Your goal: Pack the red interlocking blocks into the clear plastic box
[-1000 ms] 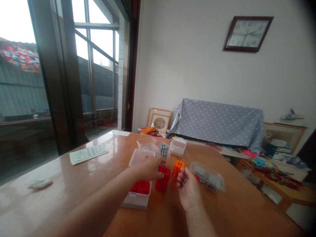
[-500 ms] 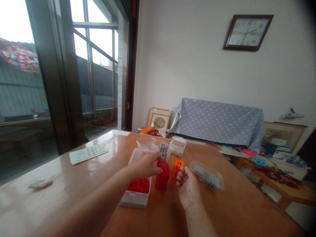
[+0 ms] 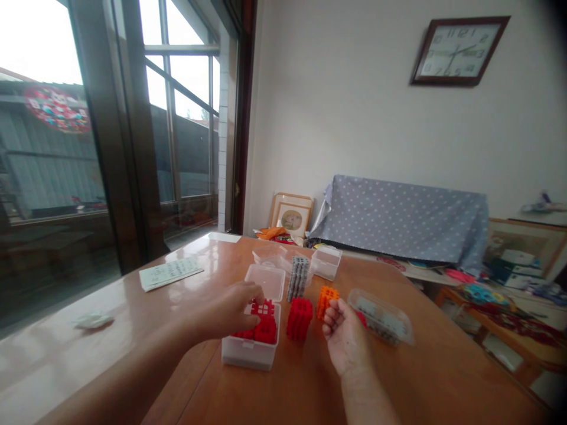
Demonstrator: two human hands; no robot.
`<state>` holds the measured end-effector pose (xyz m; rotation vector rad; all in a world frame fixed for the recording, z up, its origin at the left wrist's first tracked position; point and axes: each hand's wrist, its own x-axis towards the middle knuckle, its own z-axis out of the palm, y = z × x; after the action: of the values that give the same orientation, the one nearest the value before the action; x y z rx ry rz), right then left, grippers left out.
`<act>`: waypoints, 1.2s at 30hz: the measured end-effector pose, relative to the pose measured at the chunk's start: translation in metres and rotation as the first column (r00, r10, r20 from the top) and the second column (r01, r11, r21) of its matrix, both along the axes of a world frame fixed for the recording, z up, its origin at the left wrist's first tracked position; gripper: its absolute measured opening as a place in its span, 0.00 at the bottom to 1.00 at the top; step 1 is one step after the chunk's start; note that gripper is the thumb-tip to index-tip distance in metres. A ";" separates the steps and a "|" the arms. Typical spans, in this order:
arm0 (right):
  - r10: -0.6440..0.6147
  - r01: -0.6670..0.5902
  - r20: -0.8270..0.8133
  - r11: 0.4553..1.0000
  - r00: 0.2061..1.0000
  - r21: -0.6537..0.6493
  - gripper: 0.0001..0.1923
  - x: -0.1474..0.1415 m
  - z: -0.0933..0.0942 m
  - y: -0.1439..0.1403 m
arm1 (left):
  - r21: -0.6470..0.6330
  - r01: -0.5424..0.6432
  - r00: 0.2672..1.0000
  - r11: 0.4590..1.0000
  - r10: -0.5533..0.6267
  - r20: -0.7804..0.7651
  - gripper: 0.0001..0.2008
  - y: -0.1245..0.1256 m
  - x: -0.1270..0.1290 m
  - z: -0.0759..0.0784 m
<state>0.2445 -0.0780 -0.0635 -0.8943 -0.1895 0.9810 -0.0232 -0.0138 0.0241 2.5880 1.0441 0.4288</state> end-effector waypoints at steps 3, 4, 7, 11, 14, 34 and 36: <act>-0.001 0.001 -0.001 1.000 1.000 -0.002 0.09 0.000 0.000 0.000 | 0.008 0.015 0.996 1.000 -0.014 -0.083 0.12 -0.001 0.001 -0.004; -0.002 0.002 -0.001 1.000 1.000 -0.003 0.08 0.000 0.000 0.000 | 0.009 0.015 0.994 1.000 -0.014 -0.105 0.12 -0.001 0.002 -0.005; -0.002 0.002 0.002 1.000 1.000 -0.007 0.08 0.000 0.000 0.000 | 0.000 0.010 0.988 1.000 -0.010 -0.156 0.13 -0.001 0.005 -0.009; 0.002 -0.001 0.023 1.000 1.000 -0.013 0.09 0.001 0.000 0.000 | -0.040 -0.007 0.979 0.999 -0.001 -0.203 0.15 0.003 0.011 -0.013; 0.006 -0.005 0.037 1.000 0.999 -0.015 0.10 0.001 0.000 0.001 | -0.080 -0.023 0.975 0.997 0.005 -0.223 0.17 0.005 0.014 -0.016; 0.020 -0.019 0.091 1.000 0.996 -0.015 0.11 0.002 -0.003 0.002 | -0.157 -0.081 0.986 0.984 0.056 -0.156 0.15 0.005 0.012 -0.020; 0.018 -0.017 0.093 1.000 0.995 -0.015 0.11 0.003 -0.004 0.002 | -0.128 -0.050 0.991 0.991 0.033 -0.132 0.12 0.006 0.011 -0.019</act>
<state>0.2471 -0.0760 -0.0675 -0.9536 -0.2707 0.9586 -0.0122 -0.0082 0.0046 2.5090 1.1306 0.1957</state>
